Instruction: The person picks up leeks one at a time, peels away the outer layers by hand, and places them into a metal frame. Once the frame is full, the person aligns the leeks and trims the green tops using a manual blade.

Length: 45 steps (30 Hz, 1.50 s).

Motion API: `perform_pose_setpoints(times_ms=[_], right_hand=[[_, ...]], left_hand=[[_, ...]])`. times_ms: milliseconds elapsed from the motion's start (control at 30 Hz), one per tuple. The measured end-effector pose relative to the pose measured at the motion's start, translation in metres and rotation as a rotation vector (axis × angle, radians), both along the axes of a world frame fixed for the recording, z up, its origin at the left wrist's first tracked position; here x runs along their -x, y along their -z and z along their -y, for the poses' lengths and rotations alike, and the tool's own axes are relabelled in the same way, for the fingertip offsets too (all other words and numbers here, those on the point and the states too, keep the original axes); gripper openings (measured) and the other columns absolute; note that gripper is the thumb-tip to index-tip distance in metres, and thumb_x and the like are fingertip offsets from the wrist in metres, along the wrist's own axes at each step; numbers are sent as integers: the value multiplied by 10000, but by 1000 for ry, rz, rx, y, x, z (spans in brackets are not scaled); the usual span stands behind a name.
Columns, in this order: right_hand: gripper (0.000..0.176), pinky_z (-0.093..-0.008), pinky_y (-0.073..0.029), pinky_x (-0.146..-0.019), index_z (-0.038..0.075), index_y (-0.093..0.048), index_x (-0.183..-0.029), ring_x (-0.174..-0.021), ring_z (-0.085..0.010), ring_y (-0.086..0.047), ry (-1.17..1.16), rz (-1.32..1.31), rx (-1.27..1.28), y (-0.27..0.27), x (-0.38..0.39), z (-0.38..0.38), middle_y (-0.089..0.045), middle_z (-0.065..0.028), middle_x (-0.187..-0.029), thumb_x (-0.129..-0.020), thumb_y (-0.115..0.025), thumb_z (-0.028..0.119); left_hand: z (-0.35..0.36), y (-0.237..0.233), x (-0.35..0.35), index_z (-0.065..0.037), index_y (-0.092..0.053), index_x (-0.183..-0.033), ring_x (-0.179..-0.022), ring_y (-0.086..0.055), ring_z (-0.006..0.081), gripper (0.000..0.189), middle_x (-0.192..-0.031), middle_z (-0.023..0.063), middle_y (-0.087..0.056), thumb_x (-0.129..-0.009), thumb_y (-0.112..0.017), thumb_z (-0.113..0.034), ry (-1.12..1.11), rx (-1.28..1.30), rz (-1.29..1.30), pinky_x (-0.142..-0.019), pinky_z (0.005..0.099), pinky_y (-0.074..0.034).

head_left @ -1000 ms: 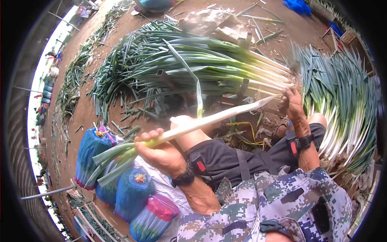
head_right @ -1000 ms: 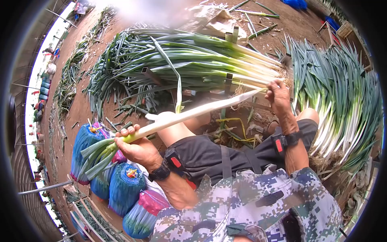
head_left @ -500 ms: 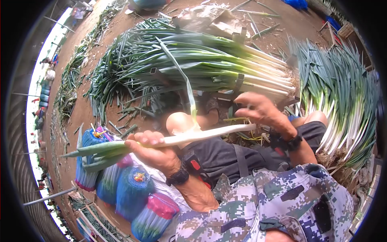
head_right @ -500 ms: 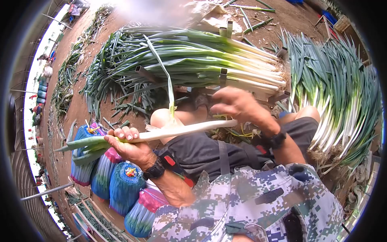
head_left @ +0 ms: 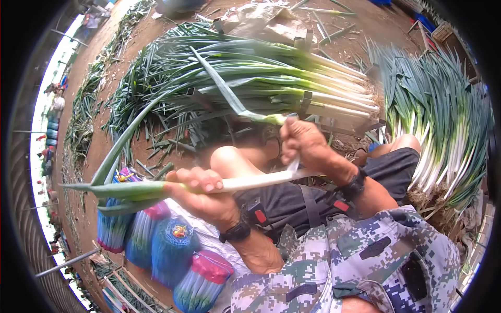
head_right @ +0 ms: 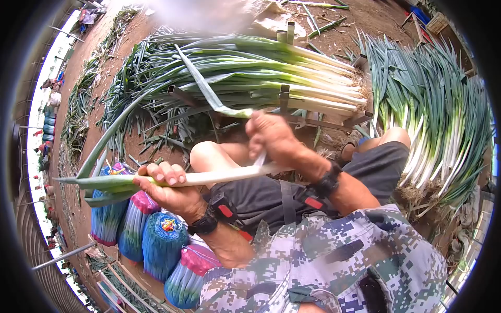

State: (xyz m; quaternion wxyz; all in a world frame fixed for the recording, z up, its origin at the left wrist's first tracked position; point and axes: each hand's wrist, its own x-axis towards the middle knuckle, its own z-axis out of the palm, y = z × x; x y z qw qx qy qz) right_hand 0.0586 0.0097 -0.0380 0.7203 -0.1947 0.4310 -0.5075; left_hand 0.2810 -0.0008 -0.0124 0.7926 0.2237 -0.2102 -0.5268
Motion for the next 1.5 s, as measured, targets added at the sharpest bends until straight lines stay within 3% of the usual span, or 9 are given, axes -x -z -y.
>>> perform_pose_setpoints(times_ms=[133,267,400,500,567,700,800,1067,1500], right_hand=[[449,-212,-239,-368,127,-553,-844,-418,-36,-264,151,-136,-119,45,102,-3,-299,114,-541,-1021,-456,528],[520,-369,-421,-506,27,-619,-892,-522,-187,-516,303,-1483,298,148,230,-44,-516,-67,-563,-1035,-455,499],[360,-457,-514,-681,61,-680,-1016,-815,-319,-682,-433,-2178,-661,289,317,-141,-701,-172,-954,-974,-547,393],[359,-449,-530,-745,90,-656,-1117,-836,-324,-667,-1225,-1865,-381,149,234,-96,-686,-136,-1011,-918,-626,387],[435,-437,-524,-808,96,-621,-1186,-921,-319,-657,-806,-2121,148,139,210,-87,-669,-126,-1064,-878,-678,398],[435,-463,-492,-898,95,-607,-1183,-1084,-337,-608,-227,-1557,259,33,134,-27,-646,-141,-1143,-855,-725,355],[500,-441,-503,-882,65,-581,-1215,-1041,-360,-615,-97,-1615,903,0,76,-11,-645,-153,-1132,-791,-792,228],[410,-408,-537,-690,110,-611,-1171,-826,-319,-660,7,-1499,886,15,92,2,-663,-116,-938,-799,-776,157],[347,-405,-520,-805,116,-635,-1239,-929,-292,-632,191,-1697,614,23,274,85,-662,-114,-1022,-904,-692,189]], left_hand=[[-4,-3,-49,-79,-506,-1024,-539,-409,40,321,-719,-41,-423,-1045,-488,-399,-56,41,0,-397,188,-360],[-10,6,-103,-49,-471,-905,-554,-434,95,403,-694,-1,-441,-1063,-419,-416,-74,88,-25,-495,235,-402],[-9,2,-137,-59,-460,-865,-566,-435,120,360,-648,12,-423,-1071,-428,-352,-209,80,21,-522,244,-416],[4,-1,-120,-59,-464,-861,-577,-441,119,365,-663,12,-436,-1068,-435,-358,-261,37,66,-531,250,-418],[14,9,-102,-86,-494,-881,-585,-456,109,344,-700,-3,-465,-1058,-459,-379,-222,33,48,-531,251,-416],[36,25,-56,-127,-511,-926,-581,-480,98,321,-723,-24,-493,-1037,-492,-427,-236,-84,181,-533,253,-427],[44,22,-14,-112,-531,-997,-602,-492,119,335,-762,-1,-521,-1020,-512,-446,-162,-95,-3,-550,265,-433],[78,22,41,-29,-493,-1322,-1009,-600,276,528,-1103,116,-624,-1026,-484,-466,162,-108,282,-931,455,-485],[192,-9,140,-34,-557,-1289,-960,-667,239,451,-1136,111,-673,-1000,-592,-378,445,-126,674,-824,387,-542]])
